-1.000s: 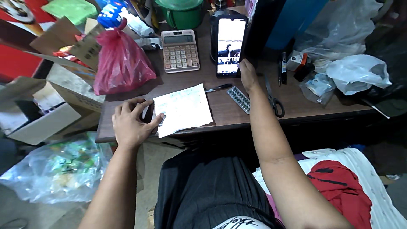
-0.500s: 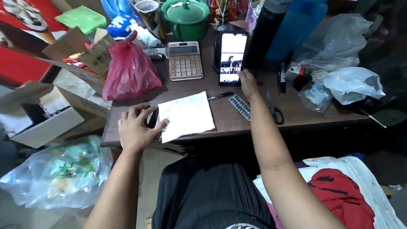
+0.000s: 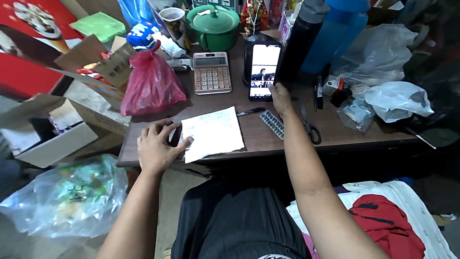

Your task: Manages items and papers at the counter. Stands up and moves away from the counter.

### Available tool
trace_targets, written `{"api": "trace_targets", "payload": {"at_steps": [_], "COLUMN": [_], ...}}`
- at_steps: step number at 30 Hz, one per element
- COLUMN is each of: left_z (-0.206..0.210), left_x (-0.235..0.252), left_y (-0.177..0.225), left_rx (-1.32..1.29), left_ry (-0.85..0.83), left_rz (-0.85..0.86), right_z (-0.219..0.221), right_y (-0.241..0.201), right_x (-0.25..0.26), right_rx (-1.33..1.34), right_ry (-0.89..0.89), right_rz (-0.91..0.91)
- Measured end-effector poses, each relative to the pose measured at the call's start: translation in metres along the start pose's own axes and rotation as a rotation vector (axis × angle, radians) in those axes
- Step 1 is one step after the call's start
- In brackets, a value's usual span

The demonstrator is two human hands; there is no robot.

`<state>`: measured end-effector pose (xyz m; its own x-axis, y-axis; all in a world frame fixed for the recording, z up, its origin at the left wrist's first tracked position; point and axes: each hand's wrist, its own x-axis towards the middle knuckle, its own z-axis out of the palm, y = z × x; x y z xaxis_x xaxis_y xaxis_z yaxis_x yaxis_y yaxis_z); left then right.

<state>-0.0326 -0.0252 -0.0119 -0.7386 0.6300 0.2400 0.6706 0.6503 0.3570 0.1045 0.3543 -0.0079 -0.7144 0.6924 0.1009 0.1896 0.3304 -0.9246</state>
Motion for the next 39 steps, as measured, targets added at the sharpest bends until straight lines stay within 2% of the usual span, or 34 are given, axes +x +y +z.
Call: {"api": "trace_targets", "payload": {"at_steps": [39], "left_z": [0.0004], "left_x": [0.0008], "left_y": [0.0000], "left_rx": [-0.021], "left_ry": [0.001], "left_rz": [-0.002], "right_z": [-0.0021], "right_y": [-0.0013], "right_x": [-0.0019], "right_rx": [0.001], "right_ry": [0.005], "right_rz": [-0.017]}}
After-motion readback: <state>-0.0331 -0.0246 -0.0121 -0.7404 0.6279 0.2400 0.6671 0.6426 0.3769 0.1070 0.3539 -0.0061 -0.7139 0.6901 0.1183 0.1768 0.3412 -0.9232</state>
